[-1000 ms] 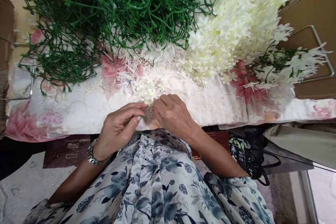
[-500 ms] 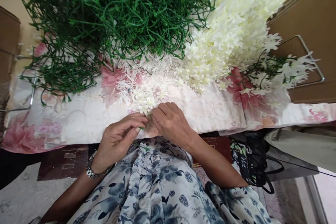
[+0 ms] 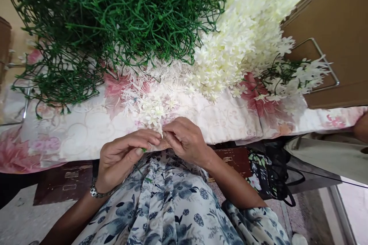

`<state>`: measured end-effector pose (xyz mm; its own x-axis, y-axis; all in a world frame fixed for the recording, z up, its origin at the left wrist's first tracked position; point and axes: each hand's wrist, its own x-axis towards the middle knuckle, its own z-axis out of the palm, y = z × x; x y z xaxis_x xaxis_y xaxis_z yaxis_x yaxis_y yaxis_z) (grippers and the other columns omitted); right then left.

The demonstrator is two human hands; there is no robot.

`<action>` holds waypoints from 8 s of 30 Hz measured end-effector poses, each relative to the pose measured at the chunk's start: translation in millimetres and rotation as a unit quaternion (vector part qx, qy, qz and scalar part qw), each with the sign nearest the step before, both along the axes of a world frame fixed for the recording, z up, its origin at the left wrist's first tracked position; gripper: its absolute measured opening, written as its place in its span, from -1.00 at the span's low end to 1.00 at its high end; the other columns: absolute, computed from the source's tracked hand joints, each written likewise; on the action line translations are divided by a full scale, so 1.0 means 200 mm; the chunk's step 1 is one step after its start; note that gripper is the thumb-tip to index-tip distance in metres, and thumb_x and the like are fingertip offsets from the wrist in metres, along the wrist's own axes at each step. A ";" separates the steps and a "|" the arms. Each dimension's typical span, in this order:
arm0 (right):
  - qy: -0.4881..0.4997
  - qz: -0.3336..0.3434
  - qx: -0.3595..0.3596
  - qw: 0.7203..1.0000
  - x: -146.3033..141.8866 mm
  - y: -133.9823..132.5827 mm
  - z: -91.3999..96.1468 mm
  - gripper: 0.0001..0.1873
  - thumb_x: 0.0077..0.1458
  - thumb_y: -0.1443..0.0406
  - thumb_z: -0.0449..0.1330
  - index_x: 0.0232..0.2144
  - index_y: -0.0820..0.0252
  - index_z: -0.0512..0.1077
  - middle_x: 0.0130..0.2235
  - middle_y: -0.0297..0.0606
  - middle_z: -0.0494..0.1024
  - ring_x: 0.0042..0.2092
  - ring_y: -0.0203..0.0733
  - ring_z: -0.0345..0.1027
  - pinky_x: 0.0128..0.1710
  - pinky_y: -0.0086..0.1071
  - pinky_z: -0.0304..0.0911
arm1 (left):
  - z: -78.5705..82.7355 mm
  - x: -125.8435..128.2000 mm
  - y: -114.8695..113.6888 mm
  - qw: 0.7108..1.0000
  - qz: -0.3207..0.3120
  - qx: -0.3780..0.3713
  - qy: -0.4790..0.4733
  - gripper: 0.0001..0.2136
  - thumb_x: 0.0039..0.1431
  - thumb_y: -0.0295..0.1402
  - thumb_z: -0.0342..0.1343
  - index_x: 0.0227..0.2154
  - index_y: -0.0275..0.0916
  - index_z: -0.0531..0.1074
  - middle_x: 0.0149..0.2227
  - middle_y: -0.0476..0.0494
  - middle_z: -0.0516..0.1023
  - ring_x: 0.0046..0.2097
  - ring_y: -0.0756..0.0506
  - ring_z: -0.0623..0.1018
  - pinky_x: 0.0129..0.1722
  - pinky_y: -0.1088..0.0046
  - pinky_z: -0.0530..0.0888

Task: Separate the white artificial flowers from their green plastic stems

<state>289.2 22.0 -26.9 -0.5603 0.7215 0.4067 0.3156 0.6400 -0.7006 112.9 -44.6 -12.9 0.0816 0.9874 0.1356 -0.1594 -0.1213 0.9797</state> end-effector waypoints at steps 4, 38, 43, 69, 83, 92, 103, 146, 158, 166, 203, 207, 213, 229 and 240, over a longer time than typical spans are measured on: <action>0.095 0.005 -0.088 0.992 0.00 -0.01 0.02 -0.91 0.07 0.42 0.10 -0.35 0.18 0.38 -0.43 -0.31 0.46 -0.38 -0.34 0.31 -0.39 -0.42 0.25 | 0.03 0.01 0.00 0.999 0.006 0.027 -0.027 -0.84 0.14 -0.47 0.03 -0.28 -0.21 0.49 -0.32 -0.18 0.53 -0.18 -0.15 0.52 -0.11 0.17 0.47; 0.051 0.015 0.007 0.999 0.03 -0.03 0.18 -0.84 -0.02 0.49 0.13 -0.34 0.23 0.37 -0.42 -0.26 0.43 -0.37 -0.32 0.32 -0.41 -0.43 0.28 | -0.03 0.09 0.08 0.989 0.049 -0.080 -0.112 -0.95 0.04 -0.41 0.18 -0.41 -0.20 0.52 -0.46 -0.05 0.46 -0.41 0.03 0.44 -0.43 0.51 0.37; -0.048 0.036 0.065 0.996 0.03 -0.02 0.22 -0.91 0.06 0.44 0.09 -0.36 0.27 0.39 -0.41 -0.23 0.45 -0.34 -0.31 0.33 -0.36 -0.43 0.29 | -0.04 0.07 0.06 0.997 0.050 -0.036 -0.038 -0.89 0.06 -0.48 0.14 -0.35 -0.20 0.52 -0.45 -0.04 0.48 -0.42 0.04 0.43 -0.42 0.53 0.35; -0.006 -0.001 0.009 1.000 0.02 -0.06 0.08 -0.82 0.00 0.53 0.11 -0.33 0.24 0.27 -0.42 -0.30 0.39 -0.35 -0.36 0.25 -0.38 -0.47 0.21 | -0.02 0.11 0.06 0.980 0.090 0.035 0.171 -0.91 0.08 -0.54 0.04 -0.41 -0.31 0.44 -0.48 -0.02 0.46 -0.45 0.09 0.42 -0.42 0.59 0.36; -0.015 -0.030 -0.021 0.999 0.01 -0.07 0.05 -0.82 0.00 0.52 0.11 -0.33 0.22 0.28 -0.44 -0.32 0.35 -0.38 -0.36 0.27 -0.40 -0.46 0.21 | -0.04 0.13 0.06 0.981 0.100 -0.021 0.167 -0.91 0.09 -0.52 0.03 -0.45 -0.32 0.44 -0.51 0.01 0.43 -0.49 0.11 0.39 -0.46 0.61 0.33; -0.037 -0.042 -0.044 0.997 0.01 -0.06 0.04 -0.88 0.06 0.46 0.08 -0.33 0.18 0.29 -0.42 -0.34 0.36 -0.40 -0.38 0.26 -0.42 -0.48 0.20 | -0.04 0.14 0.07 0.981 0.100 -0.046 0.160 -0.88 0.07 -0.51 0.02 -0.53 -0.31 0.40 -0.56 0.03 0.37 -0.51 0.11 0.34 -0.49 0.62 0.30; -0.040 0.003 -0.077 0.996 0.01 -0.01 0.07 -0.88 0.05 0.46 0.10 -0.34 0.19 0.32 -0.41 -0.36 0.40 -0.39 -0.40 0.28 -0.40 -0.50 0.21 | -0.04 0.13 0.08 0.981 0.106 -0.119 0.108 -0.88 0.08 -0.42 0.04 -0.50 -0.31 0.42 -0.59 0.01 0.40 -0.56 0.10 0.32 -0.56 0.62 0.29; -0.148 0.053 0.003 0.988 0.03 0.01 0.10 -0.86 0.06 0.48 -0.03 -0.35 0.20 0.26 -0.43 -0.31 0.37 -0.39 -0.34 0.22 -0.44 -0.47 0.15 | -0.05 0.14 0.09 0.966 0.095 -0.044 0.237 -0.82 0.01 -0.55 -0.03 -0.64 -0.31 0.36 -0.64 0.06 0.25 -0.55 0.10 0.23 -0.55 0.60 0.20; -0.141 0.062 -0.003 0.988 0.04 0.03 0.09 -0.87 0.09 0.46 -0.02 -0.33 0.22 0.28 -0.41 -0.28 0.40 -0.36 -0.33 0.28 -0.40 -0.48 0.21 | -0.05 0.15 0.10 0.968 0.092 -0.050 0.229 -0.83 0.01 -0.54 -0.04 -0.64 -0.29 0.31 -0.63 0.07 0.25 -0.55 0.10 0.24 -0.52 0.60 0.22; -0.088 0.069 0.141 0.984 0.09 0.05 0.07 -0.85 0.05 0.48 0.09 -0.29 0.24 0.36 -0.35 -0.21 0.46 -0.27 -0.26 0.33 -0.29 -0.39 0.30 | -0.02 0.12 0.08 0.985 0.043 -0.121 0.111 -0.90 0.06 -0.43 0.03 -0.46 -0.30 0.42 -0.58 0.04 0.33 -0.54 0.10 0.28 -0.55 0.62 0.25; -0.035 0.069 -0.049 0.996 0.10 0.00 0.11 -0.81 0.09 0.39 0.12 -0.19 0.23 0.36 -0.35 -0.25 0.44 -0.34 -0.34 0.30 -0.35 -0.45 0.26 | -0.07 0.12 0.03 0.982 0.159 -0.080 -0.064 -0.96 0.07 -0.46 0.13 -0.42 -0.22 0.46 -0.47 0.00 0.44 -0.42 0.05 0.42 -0.39 0.57 0.34; -0.051 0.074 0.027 0.996 0.05 -0.01 0.11 -0.84 0.13 0.46 0.02 -0.25 0.28 0.36 -0.39 -0.22 0.44 -0.33 -0.31 0.29 -0.36 -0.44 0.26 | -0.05 0.09 -0.01 0.983 0.119 -0.106 -0.086 -0.94 0.05 -0.43 0.13 -0.37 -0.23 0.44 -0.45 -0.02 0.43 -0.40 0.02 0.41 -0.36 0.53 0.34; -0.133 0.172 0.190 0.957 -0.03 -0.01 0.18 -0.82 0.12 0.46 0.02 -0.21 0.32 0.34 -0.34 -0.20 0.43 -0.32 -0.25 0.24 -0.29 -0.36 0.25 | -0.03 0.04 -0.03 0.991 0.051 -0.120 0.026 -0.79 -0.09 -0.56 0.09 -0.33 -0.26 0.41 -0.44 0.00 0.39 -0.41 0.03 0.34 -0.42 0.56 0.28; -0.286 -0.003 0.126 0.950 0.01 0.32 0.11 -0.87 0.12 0.35 0.04 -0.31 0.26 0.38 -0.31 -0.17 0.41 -0.25 -0.21 0.29 -0.30 -0.37 0.21 | -0.05 0.00 0.08 0.986 0.155 -0.051 -0.033 -0.87 0.01 -0.52 0.17 -0.41 -0.16 0.53 -0.42 -0.01 0.41 -0.35 0.02 0.43 -0.36 0.50 0.33; -0.210 -0.017 0.020 0.977 0.09 0.33 0.09 -0.86 0.10 0.42 0.03 -0.39 0.23 0.39 -0.40 -0.28 0.40 -0.35 -0.32 0.27 -0.36 -0.45 0.14 | -0.07 -0.01 0.05 0.976 0.165 -0.138 -0.039 -0.91 0.02 -0.43 0.17 -0.38 -0.23 0.54 -0.50 -0.02 0.51 -0.49 0.04 0.45 -0.42 0.49 0.39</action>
<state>306.7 87.3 -8.5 -0.6599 0.7309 0.1742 0.5920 0.6486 -0.4784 111.2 -35.1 -27.4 -0.2460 0.9583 -0.1453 -0.2315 0.0875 0.9689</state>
